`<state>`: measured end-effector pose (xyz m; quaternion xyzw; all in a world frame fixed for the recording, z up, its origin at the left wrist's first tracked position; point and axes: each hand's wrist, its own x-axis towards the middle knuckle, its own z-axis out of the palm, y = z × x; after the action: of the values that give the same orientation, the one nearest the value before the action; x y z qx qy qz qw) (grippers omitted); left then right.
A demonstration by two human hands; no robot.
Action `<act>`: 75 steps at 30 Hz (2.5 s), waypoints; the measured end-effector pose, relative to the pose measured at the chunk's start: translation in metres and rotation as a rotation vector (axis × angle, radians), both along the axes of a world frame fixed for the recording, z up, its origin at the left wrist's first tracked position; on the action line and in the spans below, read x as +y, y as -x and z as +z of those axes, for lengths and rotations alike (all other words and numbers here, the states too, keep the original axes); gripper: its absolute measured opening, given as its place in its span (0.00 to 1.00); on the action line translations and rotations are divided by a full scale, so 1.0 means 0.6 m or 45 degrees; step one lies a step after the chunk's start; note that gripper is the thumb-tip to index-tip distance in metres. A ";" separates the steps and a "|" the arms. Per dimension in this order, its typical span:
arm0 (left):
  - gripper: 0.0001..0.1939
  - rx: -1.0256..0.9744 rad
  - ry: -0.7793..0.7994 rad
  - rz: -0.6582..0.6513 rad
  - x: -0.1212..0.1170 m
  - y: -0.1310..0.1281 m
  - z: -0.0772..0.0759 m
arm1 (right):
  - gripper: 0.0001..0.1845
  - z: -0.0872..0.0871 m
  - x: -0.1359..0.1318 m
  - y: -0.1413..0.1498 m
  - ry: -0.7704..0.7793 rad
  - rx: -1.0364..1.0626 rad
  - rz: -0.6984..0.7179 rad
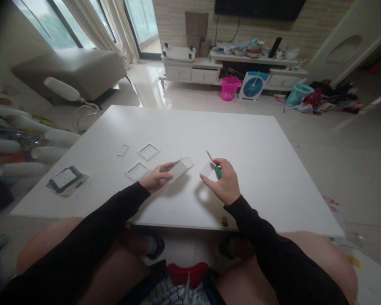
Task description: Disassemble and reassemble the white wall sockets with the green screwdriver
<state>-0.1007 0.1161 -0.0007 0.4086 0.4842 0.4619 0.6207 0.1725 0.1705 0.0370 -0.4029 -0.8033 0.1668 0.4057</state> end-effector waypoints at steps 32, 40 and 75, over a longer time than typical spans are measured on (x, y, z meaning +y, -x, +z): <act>0.37 1.258 -0.731 -0.256 -0.038 -0.053 -0.002 | 0.25 -0.014 -0.008 0.006 0.441 -0.072 0.344; 0.34 1.336 -0.693 -0.360 -0.038 -0.057 -0.013 | 0.22 -0.054 -0.022 0.019 0.275 -0.294 0.643; 0.34 1.299 -0.695 -0.367 -0.033 -0.056 -0.020 | 0.11 -0.060 -0.032 0.028 0.226 -0.542 0.443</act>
<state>-0.0668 0.0964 -0.0125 0.7853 0.5247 0.2261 0.2385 0.1559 0.1512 0.0008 -0.3190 -0.9097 0.2151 0.1564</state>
